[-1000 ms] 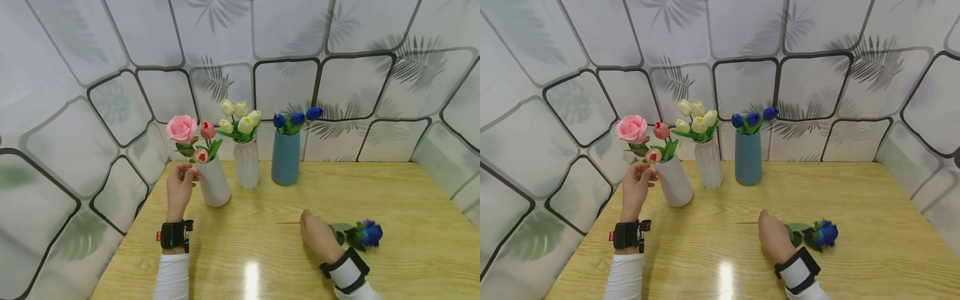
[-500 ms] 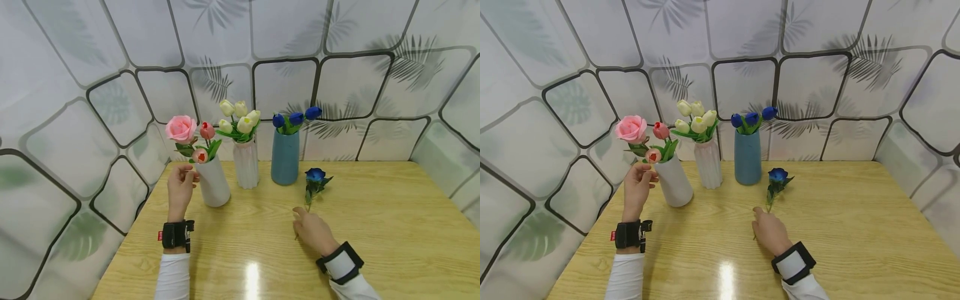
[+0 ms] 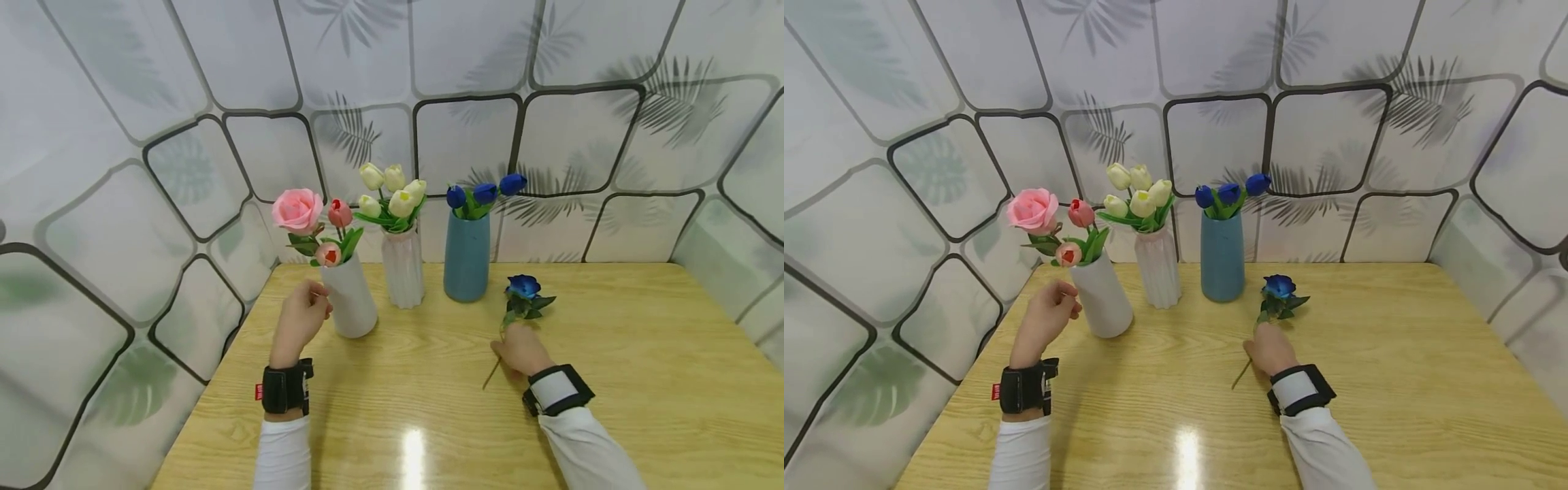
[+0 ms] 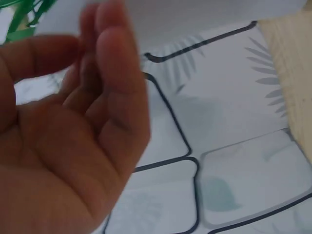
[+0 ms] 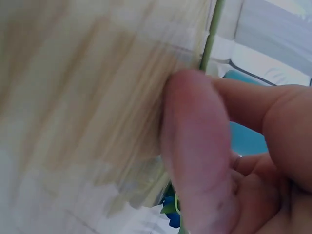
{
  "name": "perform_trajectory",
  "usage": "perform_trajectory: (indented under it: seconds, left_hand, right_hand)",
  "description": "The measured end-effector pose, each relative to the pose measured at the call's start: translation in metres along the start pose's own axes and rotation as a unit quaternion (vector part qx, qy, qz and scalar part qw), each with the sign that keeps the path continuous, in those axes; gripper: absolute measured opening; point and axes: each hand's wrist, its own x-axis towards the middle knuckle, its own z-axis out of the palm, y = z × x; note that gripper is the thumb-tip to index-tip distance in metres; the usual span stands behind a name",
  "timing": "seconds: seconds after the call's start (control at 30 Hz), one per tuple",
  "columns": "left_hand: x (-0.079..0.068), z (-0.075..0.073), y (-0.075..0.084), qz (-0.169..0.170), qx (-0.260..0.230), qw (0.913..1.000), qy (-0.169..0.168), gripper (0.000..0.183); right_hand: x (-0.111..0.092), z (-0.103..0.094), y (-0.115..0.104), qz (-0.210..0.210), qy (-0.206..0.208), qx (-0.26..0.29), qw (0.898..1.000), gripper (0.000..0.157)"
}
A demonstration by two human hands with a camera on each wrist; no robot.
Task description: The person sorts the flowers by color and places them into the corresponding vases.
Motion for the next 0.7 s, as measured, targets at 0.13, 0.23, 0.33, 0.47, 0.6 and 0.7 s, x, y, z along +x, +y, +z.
perform_trajectory:
  seconds: [0.13, 0.23, 0.33, 0.47, 0.6, 0.7]
  left_hand:
    - [-0.009, 0.002, 0.011, 0.01, 0.053, 0.9924, -0.111, 0.021]
    - [-0.011, 0.01, 0.015, 0.024, 0.075, 0.9806, -0.179, 0.019]
    - [-0.011, 0.021, 0.017, 0.046, 0.094, 0.9715, -0.213, 0.017]
    - [-0.011, 0.036, 0.018, 0.082, 0.102, 0.9665, -0.221, 0.016]
    - [-0.011, 0.05, 0.019, 0.101, 0.084, 0.96, -0.247, 0.014]
    - [-0.012, 0.056, 0.021, 0.104, 0.072, 0.956, -0.265, 0.014]
  right_hand:
    - [0.001, -0.004, 0.004, 0.009, -0.017, 0.008, 1.0, 0.041]
    - [-0.002, -0.01, 0.009, 0.006, -0.023, 0.0, 1.0, 0.038]
    - [-0.005, -0.015, 0.015, 0.015, -0.034, 0.013, 0.999, 0.033]
    - [-0.006, -0.019, 0.019, 0.018, -0.075, 0.072, 0.994, 0.035]
    - [-0.006, -0.022, 0.021, 0.033, -0.117, 0.111, 0.986, 0.037]
    - [-0.007, -0.023, 0.021, 0.044, -0.124, 0.105, 0.986, 0.034]
